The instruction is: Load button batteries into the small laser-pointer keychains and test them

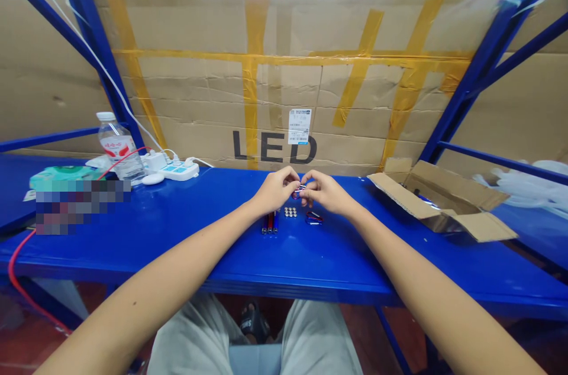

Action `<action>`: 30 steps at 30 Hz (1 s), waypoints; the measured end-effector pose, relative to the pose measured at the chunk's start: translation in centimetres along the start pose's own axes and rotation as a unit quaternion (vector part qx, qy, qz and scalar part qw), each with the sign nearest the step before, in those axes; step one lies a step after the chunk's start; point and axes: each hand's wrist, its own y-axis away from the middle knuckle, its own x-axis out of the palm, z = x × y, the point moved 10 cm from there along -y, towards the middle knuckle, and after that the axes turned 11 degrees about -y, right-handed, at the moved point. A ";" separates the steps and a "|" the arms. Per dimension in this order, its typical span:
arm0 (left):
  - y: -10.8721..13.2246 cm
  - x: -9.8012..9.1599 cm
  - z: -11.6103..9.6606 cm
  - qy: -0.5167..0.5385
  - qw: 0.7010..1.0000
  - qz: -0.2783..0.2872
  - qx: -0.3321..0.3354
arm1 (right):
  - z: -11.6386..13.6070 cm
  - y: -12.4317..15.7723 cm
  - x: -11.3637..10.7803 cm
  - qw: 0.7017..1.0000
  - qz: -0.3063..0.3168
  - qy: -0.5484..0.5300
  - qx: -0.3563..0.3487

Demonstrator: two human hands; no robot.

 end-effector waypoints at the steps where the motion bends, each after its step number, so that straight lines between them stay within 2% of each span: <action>1: -0.1 -0.3 0.2 0.006 1.000 -0.008 -0.002 | 0.0 0.0 -0.2 0.999 0.001 0.033 -0.001; 4: -0.4 -1.8 0.7 -0.032 0.999 -0.030 0.005 | -0.6 0.2 -1.5 0.986 -0.010 0.166 0.022; 7: -0.7 -2.8 1.7 -0.138 0.990 -0.021 0.010 | -3.3 0.8 -3.2 0.952 -0.010 0.269 0.144; 10: -0.8 -3.0 4.6 -0.148 0.987 0.017 -0.055 | -5.1 1.5 -3.9 0.914 0.023 0.335 0.227; 12: -0.8 -3.0 6.1 -0.154 0.984 0.031 -0.084 | -5.4 1.7 -3.9 0.894 0.045 0.377 0.237; 16: -0.8 -3.0 7.3 -0.201 0.975 0.038 -0.090 | -5.1 1.5 -4.1 0.869 0.060 0.435 0.228; 19: -0.7 -3.2 8.2 -0.232 0.964 0.041 -0.123 | -4.9 1.4 -4.7 0.871 0.036 0.434 0.228; 22: -0.6 -3.5 8.6 -0.240 0.958 0.036 -0.150 | -4.1 1.1 -4.5 0.889 0.023 0.418 0.188; 25: -0.5 -3.6 8.7 -0.235 0.958 0.034 -0.161 | -3.6 0.9 -3.5 0.904 0.050 0.397 0.149; 30: -0.4 -3.4 8.8 -0.229 0.959 0.036 -0.164 | -3.7 1.0 -2.6 0.914 0.081 0.371 0.146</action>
